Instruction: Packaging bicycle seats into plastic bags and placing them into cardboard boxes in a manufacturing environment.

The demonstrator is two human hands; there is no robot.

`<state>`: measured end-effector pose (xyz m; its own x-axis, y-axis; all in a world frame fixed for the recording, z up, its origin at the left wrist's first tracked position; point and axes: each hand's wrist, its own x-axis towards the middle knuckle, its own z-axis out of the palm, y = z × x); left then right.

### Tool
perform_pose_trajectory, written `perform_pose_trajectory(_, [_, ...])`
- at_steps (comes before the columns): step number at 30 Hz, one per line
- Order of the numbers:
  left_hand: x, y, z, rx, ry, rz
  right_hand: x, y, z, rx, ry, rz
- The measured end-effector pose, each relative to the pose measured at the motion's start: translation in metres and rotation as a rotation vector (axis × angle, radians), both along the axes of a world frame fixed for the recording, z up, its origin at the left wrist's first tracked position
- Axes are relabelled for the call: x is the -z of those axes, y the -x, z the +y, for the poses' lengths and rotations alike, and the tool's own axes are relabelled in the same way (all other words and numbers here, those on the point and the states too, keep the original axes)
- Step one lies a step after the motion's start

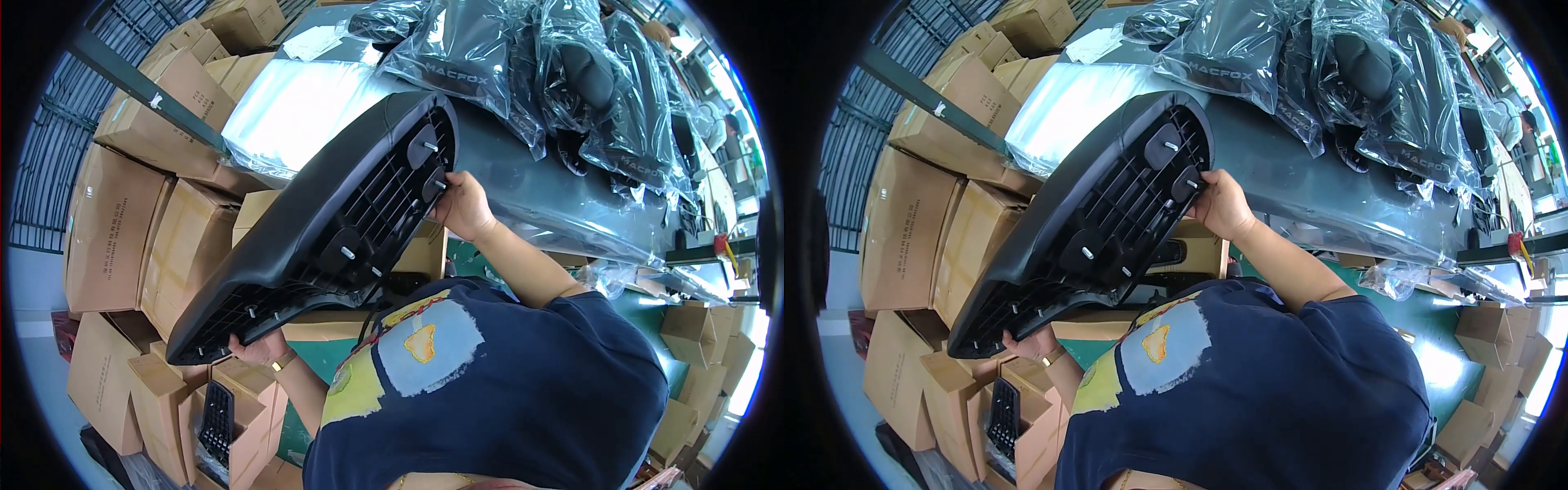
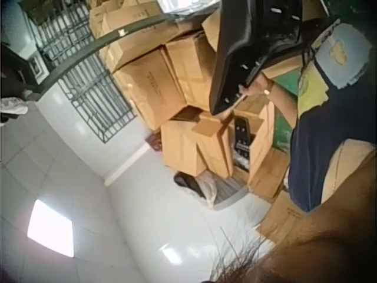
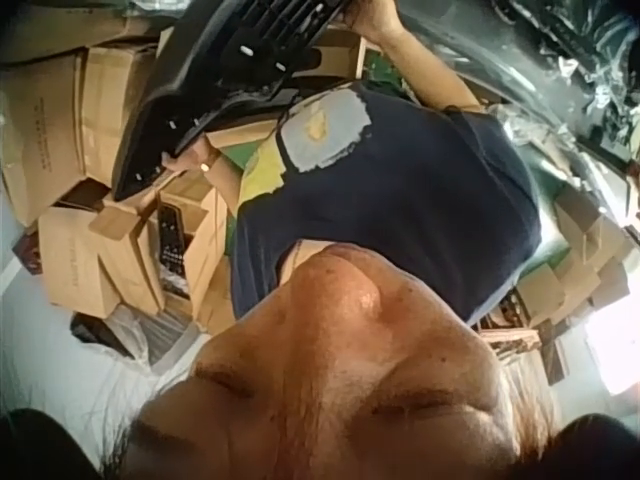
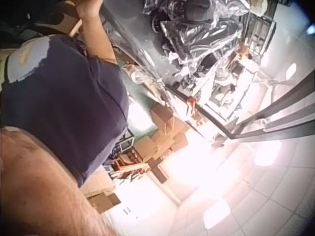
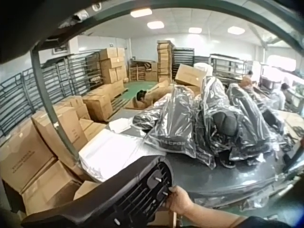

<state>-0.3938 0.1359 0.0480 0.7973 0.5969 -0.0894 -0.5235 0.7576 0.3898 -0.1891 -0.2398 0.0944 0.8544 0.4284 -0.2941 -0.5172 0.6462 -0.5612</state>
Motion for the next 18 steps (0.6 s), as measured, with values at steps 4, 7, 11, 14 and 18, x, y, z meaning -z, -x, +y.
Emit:
perform_pose_trajectory(4, [-0.003, -0.002, -0.002, 0.081, -0.002, -0.019, -0.012, 0.002, -0.004, -0.029, -0.109, -0.004])
perform_pose_trajectory(7, [-0.003, -0.004, -0.003, 0.097, -0.006, -0.028, -0.013, 0.004, -0.006, -0.035, -0.105, -0.003])
perform_pose_trajectory(11, [-0.002, -0.006, -0.004, 0.104, -0.011, 0.020, -0.007, 0.005, -0.009, -0.058, -0.105, -0.038])
perform_pose_trajectory(14, [0.003, -0.005, -0.001, 0.116, -0.005, 0.024, -0.002, 0.004, -0.009, -0.045, -0.073, -0.029])
perform_pose_trajectory(18, [0.003, -0.005, -0.002, 0.131, -0.006, 0.027, 0.004, 0.003, -0.006, -0.001, 0.015, -0.030])
